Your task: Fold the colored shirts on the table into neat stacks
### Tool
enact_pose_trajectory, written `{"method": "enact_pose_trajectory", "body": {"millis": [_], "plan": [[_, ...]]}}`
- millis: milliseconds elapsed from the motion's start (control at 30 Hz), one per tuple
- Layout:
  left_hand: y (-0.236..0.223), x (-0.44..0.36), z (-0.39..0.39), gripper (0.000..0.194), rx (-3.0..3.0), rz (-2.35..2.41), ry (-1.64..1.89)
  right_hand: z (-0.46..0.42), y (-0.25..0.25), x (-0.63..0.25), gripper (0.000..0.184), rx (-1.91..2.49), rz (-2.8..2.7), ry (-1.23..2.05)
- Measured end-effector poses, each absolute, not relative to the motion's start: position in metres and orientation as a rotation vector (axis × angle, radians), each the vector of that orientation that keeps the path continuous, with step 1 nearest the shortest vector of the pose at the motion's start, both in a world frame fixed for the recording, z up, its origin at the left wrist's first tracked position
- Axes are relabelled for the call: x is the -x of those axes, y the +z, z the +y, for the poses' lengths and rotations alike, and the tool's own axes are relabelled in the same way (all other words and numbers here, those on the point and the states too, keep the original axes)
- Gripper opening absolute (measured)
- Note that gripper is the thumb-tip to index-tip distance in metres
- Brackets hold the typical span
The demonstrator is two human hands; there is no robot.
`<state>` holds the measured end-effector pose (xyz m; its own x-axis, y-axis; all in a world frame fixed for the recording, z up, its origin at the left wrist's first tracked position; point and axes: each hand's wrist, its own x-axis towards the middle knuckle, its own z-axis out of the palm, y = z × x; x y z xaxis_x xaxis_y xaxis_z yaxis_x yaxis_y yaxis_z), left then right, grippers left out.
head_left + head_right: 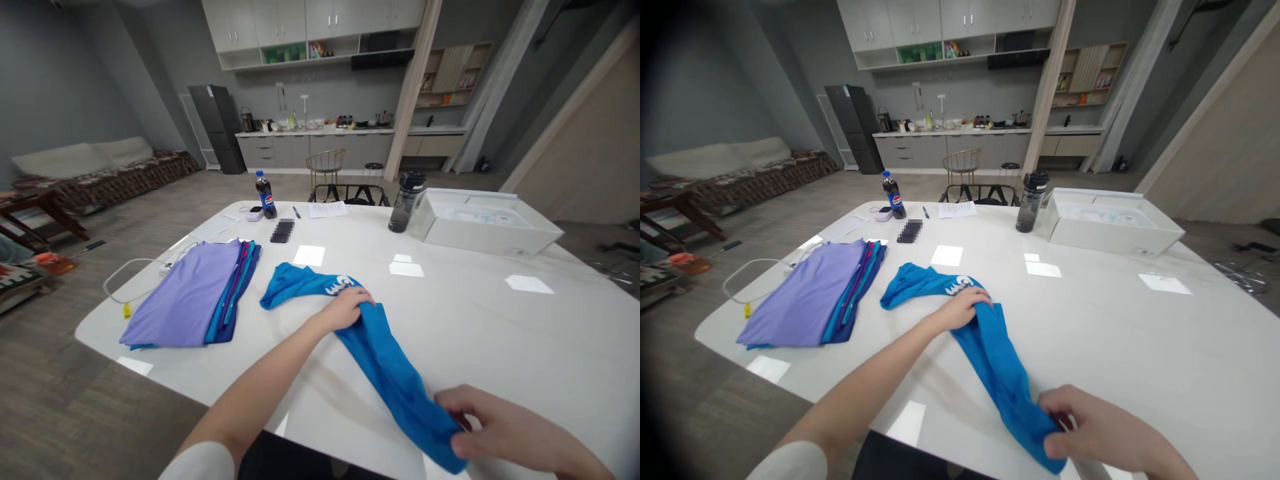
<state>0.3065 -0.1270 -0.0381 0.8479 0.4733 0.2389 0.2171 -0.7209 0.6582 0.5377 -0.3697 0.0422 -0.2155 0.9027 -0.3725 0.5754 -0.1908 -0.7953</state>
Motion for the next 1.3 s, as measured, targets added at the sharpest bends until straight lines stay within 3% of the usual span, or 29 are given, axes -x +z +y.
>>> {"method": "enact_pose_trajectory", "body": {"millis": [67, 167, 267, 367, 467, 700, 767, 833, 933, 1067, 1200, 1300], "plan": [[-0.036, -0.333, -0.142, 0.041, -2.371, 0.332, 0.426, -0.368, 0.032, -0.544, 0.047, 1.754, -1.748, 1.417], [-0.028, -0.342, -0.157, 0.038, -2.471, 0.755, 0.483, -0.341, 0.005, -0.546, 0.053, 1.970, -1.601, 1.008], [-0.027, -0.328, -0.155, 0.055, -2.511, 1.518, 0.437, -0.304, -0.024, -0.537, 0.057, 2.046, -1.567, 0.651], [-0.039, -0.312, -0.137, 0.066, -2.466, 1.752, 0.158, -0.281, -0.038, -0.516, 0.051, 1.998, -1.734, 0.670], [-0.053, -0.311, -0.107, 0.064, -2.511, 1.543, 0.086, -0.277, -0.035, -0.491, 0.033, 1.989, -1.854, 0.730], [-0.039, -0.372, -0.040, 0.053, -2.523, 0.906, 0.073, -0.289, -0.016, -0.475, 0.017, 1.966, -1.928, 0.821], [-0.033, -0.395, -0.043, 0.042, -2.534, 1.083, 0.256, -0.284, -0.016, -0.482, 0.024, 1.879, -1.875, 0.871], [-0.031, -0.413, -0.054, 0.044, -2.558, 1.302, 0.394, -0.275, -0.018, -0.493, 0.034, 1.840, -1.759, 0.871], [-0.034, -0.425, -0.069, 0.035, -2.525, 1.418, 0.327, -0.256, -0.027, -0.511, 0.041, 1.917, -1.587, 0.747], [-0.041, -0.412, -0.062, 0.011, -2.267, 1.272, 0.585, -0.223, -0.044, -0.532, 0.041, 2.082, -1.485, 0.550], [-0.039, -0.379, -0.043, 0.014, -1.612, 0.939, 1.023, -0.174, -0.053, -0.541, 0.042, 2.106, -1.355, 0.536], [-0.035, -0.345, -0.033, 0.015, -1.011, 0.804, 1.166, -0.132, -0.050, -0.533, 0.052, 2.131, -1.279, 0.688]]}}
